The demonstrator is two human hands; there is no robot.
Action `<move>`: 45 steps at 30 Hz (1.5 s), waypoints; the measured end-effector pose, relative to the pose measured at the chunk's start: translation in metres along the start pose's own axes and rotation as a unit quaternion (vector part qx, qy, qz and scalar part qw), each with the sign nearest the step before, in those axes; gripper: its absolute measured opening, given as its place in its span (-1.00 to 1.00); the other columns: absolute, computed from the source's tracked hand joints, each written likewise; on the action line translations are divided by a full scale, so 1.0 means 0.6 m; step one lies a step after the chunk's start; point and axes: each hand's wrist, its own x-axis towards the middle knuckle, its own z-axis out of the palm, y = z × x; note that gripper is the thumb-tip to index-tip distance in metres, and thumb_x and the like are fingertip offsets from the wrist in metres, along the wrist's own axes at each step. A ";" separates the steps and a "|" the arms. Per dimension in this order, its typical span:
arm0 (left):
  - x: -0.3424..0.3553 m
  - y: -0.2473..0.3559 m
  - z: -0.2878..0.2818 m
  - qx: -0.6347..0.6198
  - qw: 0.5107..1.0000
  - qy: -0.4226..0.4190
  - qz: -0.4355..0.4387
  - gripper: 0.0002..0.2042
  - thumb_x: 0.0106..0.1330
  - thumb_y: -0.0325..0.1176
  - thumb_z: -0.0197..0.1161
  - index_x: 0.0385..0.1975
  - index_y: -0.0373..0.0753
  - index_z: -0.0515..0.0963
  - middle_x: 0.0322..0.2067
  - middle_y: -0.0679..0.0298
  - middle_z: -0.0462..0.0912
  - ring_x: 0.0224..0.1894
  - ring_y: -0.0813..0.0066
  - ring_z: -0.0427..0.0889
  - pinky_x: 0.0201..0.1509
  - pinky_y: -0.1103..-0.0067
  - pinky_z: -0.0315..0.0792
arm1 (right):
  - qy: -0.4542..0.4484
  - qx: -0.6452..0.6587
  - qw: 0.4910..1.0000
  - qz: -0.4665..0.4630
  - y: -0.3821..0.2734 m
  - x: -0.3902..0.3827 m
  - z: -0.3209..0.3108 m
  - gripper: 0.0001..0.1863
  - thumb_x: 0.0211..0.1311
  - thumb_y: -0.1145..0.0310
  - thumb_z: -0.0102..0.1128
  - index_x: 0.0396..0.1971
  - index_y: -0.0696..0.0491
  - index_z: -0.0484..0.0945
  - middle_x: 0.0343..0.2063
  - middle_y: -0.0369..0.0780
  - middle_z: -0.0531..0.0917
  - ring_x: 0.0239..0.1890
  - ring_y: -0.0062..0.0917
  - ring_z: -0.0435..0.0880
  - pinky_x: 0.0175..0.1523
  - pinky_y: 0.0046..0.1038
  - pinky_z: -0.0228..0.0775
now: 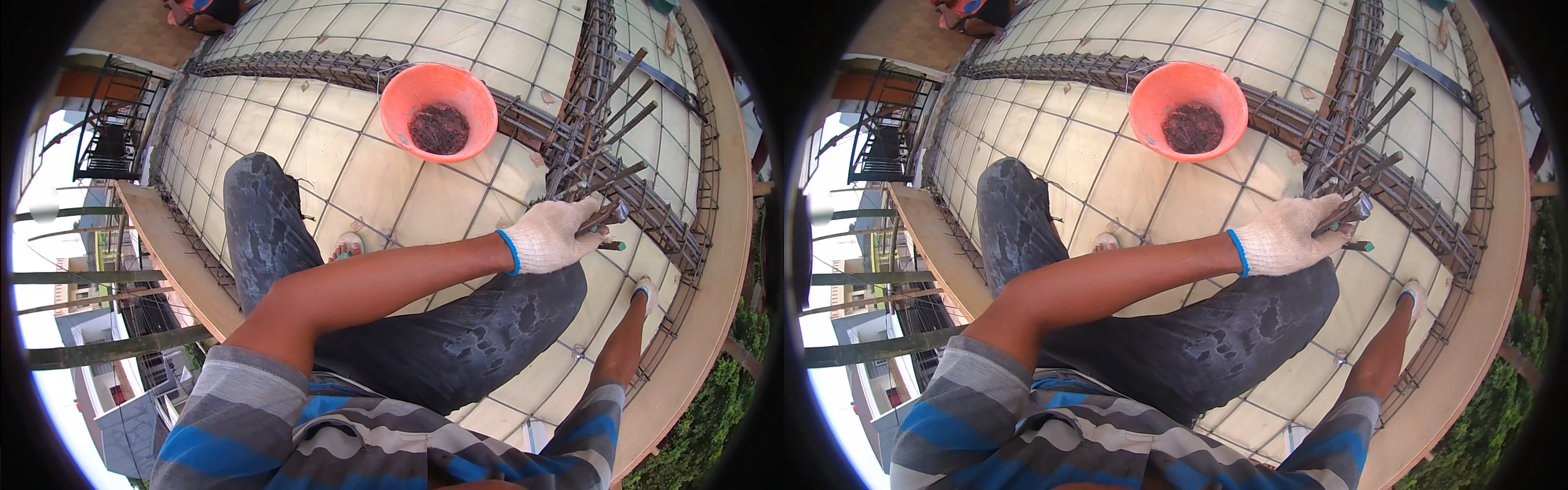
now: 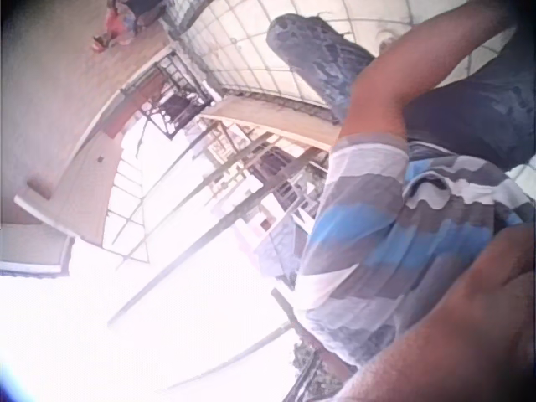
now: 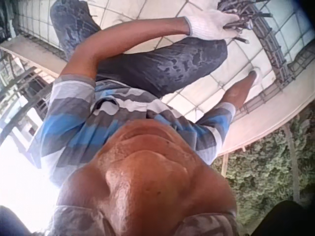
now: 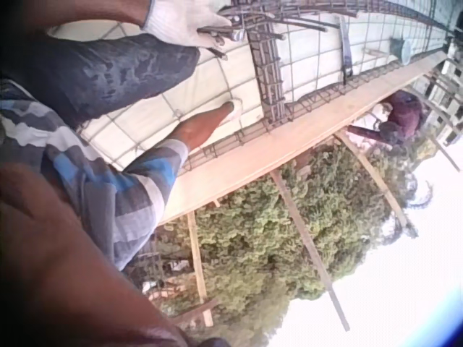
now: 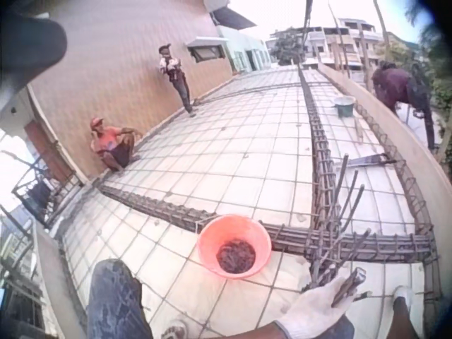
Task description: The person sits on a roof and ties intersecting steel rebar bars using wire ties and pliers. They repeatedly pick ties from a pink bucket, wrap them around rebar intersections, and twist them tight to secure the grid.
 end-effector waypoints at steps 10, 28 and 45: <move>0.009 -0.001 0.009 -0.008 0.999 -0.014 0.045 -0.47 0.54 -0.09 0.21 0.38 -0.24 0.37 -0.23 -0.10 0.75 -0.14 -0.21 0.74 -0.02 0.09 0.55 | 0.155 0.681 0.669 -0.255 0.027 -0.253 -0.306 -0.57 0.57 0.26 0.11 0.20 0.29 0.55 -0.12 -0.15 0.67 -0.12 -0.40 0.64 0.04 -0.33 0.51; -0.132 -0.215 -0.339 0.379 0.863 -0.275 -0.187 -0.68 0.51 -0.21 0.13 0.10 -0.21 0.63 -0.08 -0.09 0.76 -0.02 -0.11 0.75 0.07 0.08 0.57 | -0.075 0.313 0.764 -0.559 -0.366 -0.818 -0.268 -0.66 0.34 0.42 0.24 0.07 0.14 0.68 -0.06 0.02 0.72 0.16 -0.04 0.64 0.24 -0.07 0.47; -0.085 -0.216 -0.483 0.366 0.920 -0.087 -0.111 -0.73 0.39 -0.31 0.15 -0.15 -0.29 0.74 -0.17 -0.06 0.82 -0.10 -0.02 0.83 -0.04 0.16 0.66 | -0.198 0.158 0.741 -0.622 -0.664 -0.855 -0.082 -0.56 0.54 0.15 0.21 0.21 0.12 0.61 -0.01 0.02 0.78 0.13 -0.27 0.77 0.22 -0.30 0.55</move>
